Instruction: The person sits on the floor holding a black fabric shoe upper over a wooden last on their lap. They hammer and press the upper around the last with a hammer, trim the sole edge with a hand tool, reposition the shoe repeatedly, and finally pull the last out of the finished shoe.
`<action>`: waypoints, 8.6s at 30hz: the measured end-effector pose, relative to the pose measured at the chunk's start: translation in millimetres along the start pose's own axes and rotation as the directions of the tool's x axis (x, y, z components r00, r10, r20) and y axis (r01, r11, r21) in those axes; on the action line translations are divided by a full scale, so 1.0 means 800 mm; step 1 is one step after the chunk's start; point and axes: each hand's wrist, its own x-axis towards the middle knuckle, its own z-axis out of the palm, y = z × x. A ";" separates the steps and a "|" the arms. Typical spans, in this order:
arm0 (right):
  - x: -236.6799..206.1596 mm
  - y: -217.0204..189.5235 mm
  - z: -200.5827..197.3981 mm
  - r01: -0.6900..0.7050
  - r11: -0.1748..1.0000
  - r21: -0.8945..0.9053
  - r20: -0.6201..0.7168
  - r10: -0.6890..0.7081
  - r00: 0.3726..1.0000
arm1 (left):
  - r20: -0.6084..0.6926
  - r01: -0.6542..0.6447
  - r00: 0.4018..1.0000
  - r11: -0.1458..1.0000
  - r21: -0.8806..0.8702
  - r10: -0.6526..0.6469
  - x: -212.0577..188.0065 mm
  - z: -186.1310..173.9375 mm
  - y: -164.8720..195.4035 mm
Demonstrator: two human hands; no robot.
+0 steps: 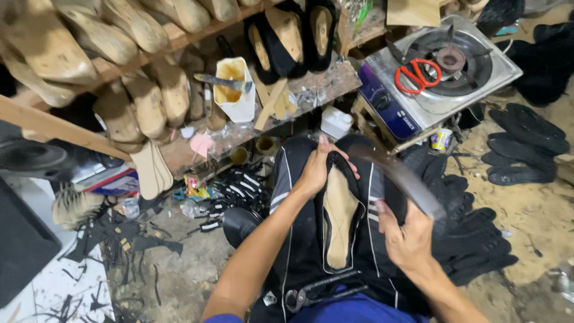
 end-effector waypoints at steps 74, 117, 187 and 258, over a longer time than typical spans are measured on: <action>0.059 -0.046 -0.003 -0.109 0.964 -0.241 0.269 0.175 0.947 | -0.020 -0.134 0.989 0.952 0.276 0.145 -0.033 0.012 0.011; 0.059 -0.100 0.010 -0.074 0.853 0.516 0.308 -0.105 0.946 | -0.113 -0.391 0.801 0.655 0.646 0.588 -0.133 0.050 0.187; -0.063 -0.002 0.041 0.455 0.889 0.042 0.147 -0.456 0.878 | -0.109 -0.274 0.958 0.957 -0.096 0.264 -0.144 0.055 0.082; 0.077 -0.062 -0.004 0.526 0.850 -0.030 0.299 -0.495 0.816 | 0.032 -0.276 0.909 0.545 0.792 0.414 -0.122 0.070 0.117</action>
